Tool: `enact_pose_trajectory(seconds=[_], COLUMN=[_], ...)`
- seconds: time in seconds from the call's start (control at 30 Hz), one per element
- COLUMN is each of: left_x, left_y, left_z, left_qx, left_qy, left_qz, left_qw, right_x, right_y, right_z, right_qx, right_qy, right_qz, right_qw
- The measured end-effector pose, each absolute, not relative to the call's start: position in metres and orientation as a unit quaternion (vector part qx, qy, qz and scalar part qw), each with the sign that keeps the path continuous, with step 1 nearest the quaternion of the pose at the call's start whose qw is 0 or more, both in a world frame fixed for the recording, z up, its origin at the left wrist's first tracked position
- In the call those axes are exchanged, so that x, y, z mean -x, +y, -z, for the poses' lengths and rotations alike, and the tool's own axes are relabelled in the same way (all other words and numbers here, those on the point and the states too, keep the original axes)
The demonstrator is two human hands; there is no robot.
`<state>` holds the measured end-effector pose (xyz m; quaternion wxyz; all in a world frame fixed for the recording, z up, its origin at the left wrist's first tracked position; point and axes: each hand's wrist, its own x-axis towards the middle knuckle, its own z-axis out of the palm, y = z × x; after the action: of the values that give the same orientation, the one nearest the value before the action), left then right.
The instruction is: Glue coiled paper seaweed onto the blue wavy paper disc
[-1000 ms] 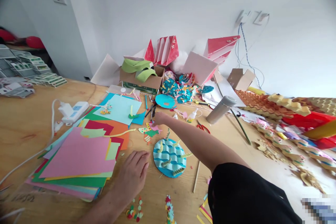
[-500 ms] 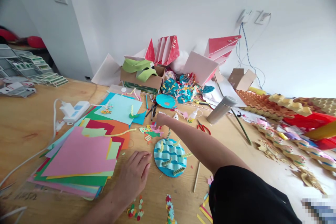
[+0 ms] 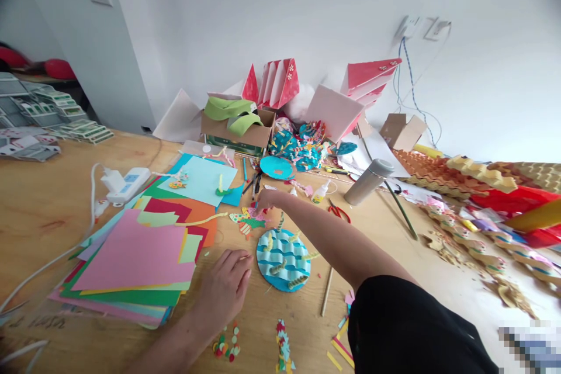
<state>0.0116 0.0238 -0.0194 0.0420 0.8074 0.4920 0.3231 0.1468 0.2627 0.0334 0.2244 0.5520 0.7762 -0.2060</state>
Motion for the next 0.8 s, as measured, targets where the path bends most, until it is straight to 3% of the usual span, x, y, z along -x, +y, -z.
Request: enact_pose_trajectory(seconds=[0.37,0.8], left_x=[-0.012,-0.012], left_y=[0.029,0.031], left_z=[0.042,0.043], left_qx=[-0.799,-0.798], left_qy=[0.55,0.57], left_qz=[-0.244,-0.195], left_qw=[-0.004,0.018], right_x=[-0.124,-0.124], right_y=[0.248,0.242], right_z=[-0.048,-0.034], right_qx=[-0.523,-0.499], right_qy=[0.788,0.755], right_qz=[0.231,0.371], right_qw=[0.229,0.207])
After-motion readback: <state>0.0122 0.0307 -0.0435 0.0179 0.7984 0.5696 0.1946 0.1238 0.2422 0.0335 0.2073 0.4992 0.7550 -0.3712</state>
